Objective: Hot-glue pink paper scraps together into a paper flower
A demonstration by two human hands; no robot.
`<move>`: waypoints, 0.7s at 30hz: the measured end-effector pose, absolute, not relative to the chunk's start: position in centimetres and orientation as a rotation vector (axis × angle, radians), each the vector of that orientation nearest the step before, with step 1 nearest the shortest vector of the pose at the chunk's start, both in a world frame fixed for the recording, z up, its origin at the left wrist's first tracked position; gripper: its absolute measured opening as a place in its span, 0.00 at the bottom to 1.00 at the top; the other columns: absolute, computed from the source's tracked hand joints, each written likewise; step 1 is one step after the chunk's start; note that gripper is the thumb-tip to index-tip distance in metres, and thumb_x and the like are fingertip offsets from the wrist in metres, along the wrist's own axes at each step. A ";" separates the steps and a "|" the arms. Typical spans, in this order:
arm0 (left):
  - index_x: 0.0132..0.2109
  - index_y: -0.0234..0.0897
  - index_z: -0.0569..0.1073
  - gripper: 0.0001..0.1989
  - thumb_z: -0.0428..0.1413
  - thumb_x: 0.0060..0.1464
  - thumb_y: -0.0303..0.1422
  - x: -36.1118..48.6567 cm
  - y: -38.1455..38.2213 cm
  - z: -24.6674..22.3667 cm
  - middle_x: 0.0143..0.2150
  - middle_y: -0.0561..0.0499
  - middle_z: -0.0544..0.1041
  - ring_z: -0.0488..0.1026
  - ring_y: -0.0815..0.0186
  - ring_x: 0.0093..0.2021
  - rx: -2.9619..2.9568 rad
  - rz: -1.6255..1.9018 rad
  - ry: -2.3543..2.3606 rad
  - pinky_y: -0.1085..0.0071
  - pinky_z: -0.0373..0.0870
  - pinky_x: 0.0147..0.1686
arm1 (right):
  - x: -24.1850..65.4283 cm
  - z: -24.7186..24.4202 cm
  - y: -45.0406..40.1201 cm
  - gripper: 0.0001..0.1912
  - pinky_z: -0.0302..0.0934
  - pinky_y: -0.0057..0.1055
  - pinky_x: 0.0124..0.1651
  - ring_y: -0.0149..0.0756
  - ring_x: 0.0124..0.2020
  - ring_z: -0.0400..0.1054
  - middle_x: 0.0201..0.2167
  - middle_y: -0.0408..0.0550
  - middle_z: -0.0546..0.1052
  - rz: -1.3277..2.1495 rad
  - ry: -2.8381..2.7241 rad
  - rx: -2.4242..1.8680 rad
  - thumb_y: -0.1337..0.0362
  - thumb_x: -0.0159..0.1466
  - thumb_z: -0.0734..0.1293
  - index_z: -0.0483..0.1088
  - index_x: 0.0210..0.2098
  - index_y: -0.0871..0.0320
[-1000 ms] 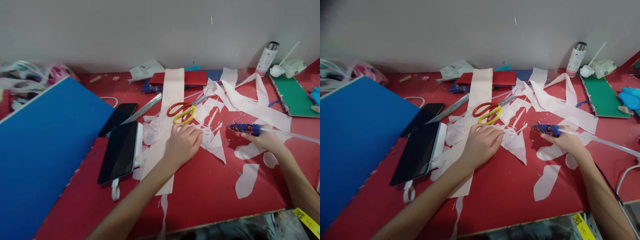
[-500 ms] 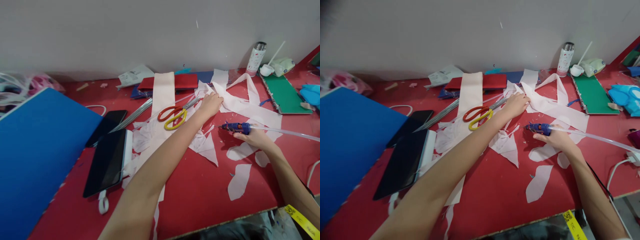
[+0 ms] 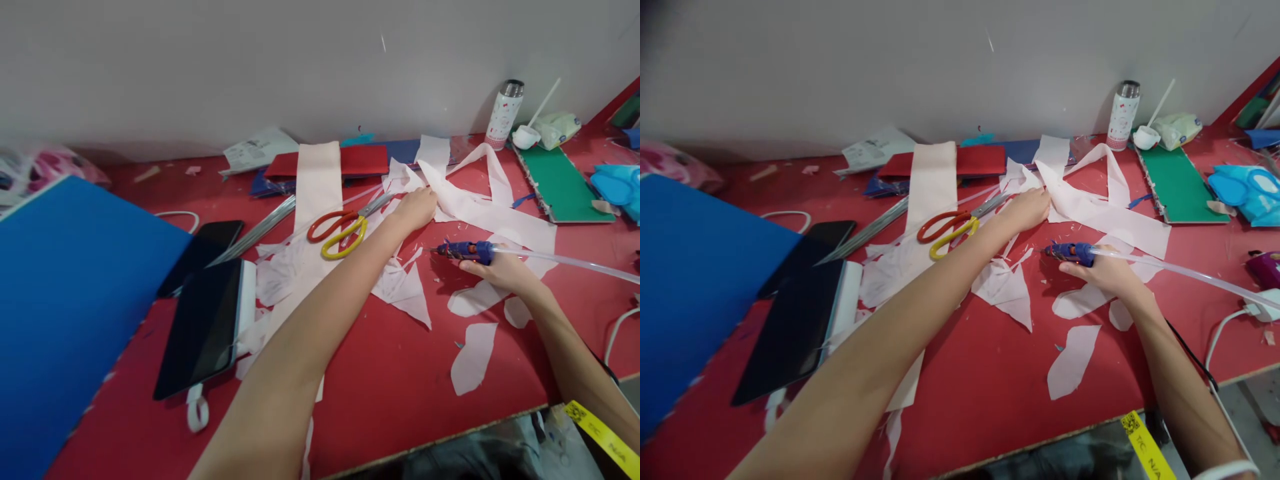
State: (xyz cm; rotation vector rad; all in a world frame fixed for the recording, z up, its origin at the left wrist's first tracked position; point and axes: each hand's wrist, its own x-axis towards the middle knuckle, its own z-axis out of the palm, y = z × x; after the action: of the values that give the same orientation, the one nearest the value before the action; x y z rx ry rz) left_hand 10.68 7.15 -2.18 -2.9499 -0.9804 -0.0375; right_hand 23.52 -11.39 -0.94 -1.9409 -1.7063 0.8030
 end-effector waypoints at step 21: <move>0.42 0.35 0.69 0.10 0.43 0.63 0.30 -6.5 -3.9 0.6 0.36 0.48 0.73 0.69 0.64 0.37 -3.039 -0.736 -0.907 0.67 0.67 0.39 | 23.5 -0.7 -11.3 0.22 0.62 0.33 0.37 0.40 0.33 0.72 0.33 0.47 0.79 0.800 -1.721 -1.996 0.45 0.58 0.62 0.75 0.43 0.51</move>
State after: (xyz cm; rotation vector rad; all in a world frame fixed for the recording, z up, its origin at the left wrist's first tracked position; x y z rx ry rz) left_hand -6.47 -3.92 0.63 -3.0386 -0.9067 -0.7361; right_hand 23.54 -11.34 -0.69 -1.9961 -1.7211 0.8004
